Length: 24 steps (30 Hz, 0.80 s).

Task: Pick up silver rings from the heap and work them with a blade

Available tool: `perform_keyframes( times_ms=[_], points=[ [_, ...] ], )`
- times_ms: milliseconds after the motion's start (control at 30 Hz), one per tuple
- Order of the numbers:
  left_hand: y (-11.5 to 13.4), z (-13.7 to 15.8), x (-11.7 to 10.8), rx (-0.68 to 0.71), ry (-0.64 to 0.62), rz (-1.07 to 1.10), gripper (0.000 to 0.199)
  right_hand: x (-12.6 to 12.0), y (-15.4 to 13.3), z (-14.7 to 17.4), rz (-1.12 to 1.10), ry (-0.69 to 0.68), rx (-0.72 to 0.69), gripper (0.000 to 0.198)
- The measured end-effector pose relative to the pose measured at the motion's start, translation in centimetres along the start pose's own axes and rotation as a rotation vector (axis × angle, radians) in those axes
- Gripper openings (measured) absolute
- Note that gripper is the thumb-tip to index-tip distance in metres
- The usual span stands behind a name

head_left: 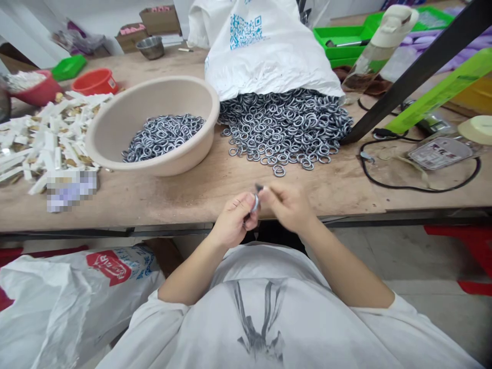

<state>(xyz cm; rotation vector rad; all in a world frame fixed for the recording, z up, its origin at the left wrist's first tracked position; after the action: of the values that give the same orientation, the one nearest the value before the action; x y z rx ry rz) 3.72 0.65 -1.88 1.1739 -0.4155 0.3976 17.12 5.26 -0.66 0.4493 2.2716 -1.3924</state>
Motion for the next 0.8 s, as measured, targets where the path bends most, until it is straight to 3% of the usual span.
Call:
perform_keyframes(
  times_ms=[100, 167, 267, 400, 500, 567, 633, 733, 800],
  points=[
    [0.1, 0.5, 0.1, -0.023, -0.074, -0.036, 0.053, -1.0, 3.7, -1.9, 0.237, 0.118, 0.173, 0.042],
    [0.4, 0.4, -0.2, -0.013, -0.041, -0.035, 0.048, -1.3, 5.3, -2.9, 0.435, 0.113, 0.204, 0.025],
    [0.8, -0.3, -0.9, -0.009, 0.021, -0.047, 0.035, -1.1, 5.8, -3.6, 0.631, 0.036, 0.209, 0.025],
    [1.0, -1.3, -1.8, -0.027, 0.140, -0.003, 0.021, -0.7, 5.5, -3.8, 0.700, -0.017, 0.224, 0.024],
    [1.1, -1.8, -2.3, -0.059, 0.248, 0.064, 0.011, -1.1, 5.6, -3.7, 0.666, 0.046, 0.244, 0.024],
    [1.0, -2.0, -2.3, -0.080, 0.285, 0.089, 0.017, -1.4, 5.5, -3.3, 0.534, 0.127, 0.254, 0.024],
    [0.9, -2.1, -2.1, -0.073, 0.281, 0.079, 0.026, -1.2, 5.0, -2.7, 0.216, 0.167, 0.277, 0.027],
    [0.5, -2.2, -1.4, 0.002, 0.238, 0.037, 0.039, 0.3, 3.5, -1.4, -0.396, 0.047, 0.407, 0.044],
    [0.0, -2.3, -1.0, 0.051, 0.200, 0.021, 0.045, 1.6, 2.5, -0.4, -0.643, -0.067, 0.526, 0.054]
  ],
)
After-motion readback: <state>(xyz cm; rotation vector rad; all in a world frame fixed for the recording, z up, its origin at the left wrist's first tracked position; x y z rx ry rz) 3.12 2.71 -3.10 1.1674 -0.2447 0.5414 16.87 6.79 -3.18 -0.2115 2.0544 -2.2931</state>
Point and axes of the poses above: each hand's wrist, its own z-axis away from the middle knuckle, its own x-axis out of the palm, y = z × x, the point moved 4 cm from there along -z, towards the middle knuckle, and after that the axes turned 12 degrees about y, right-handed, at the moved point
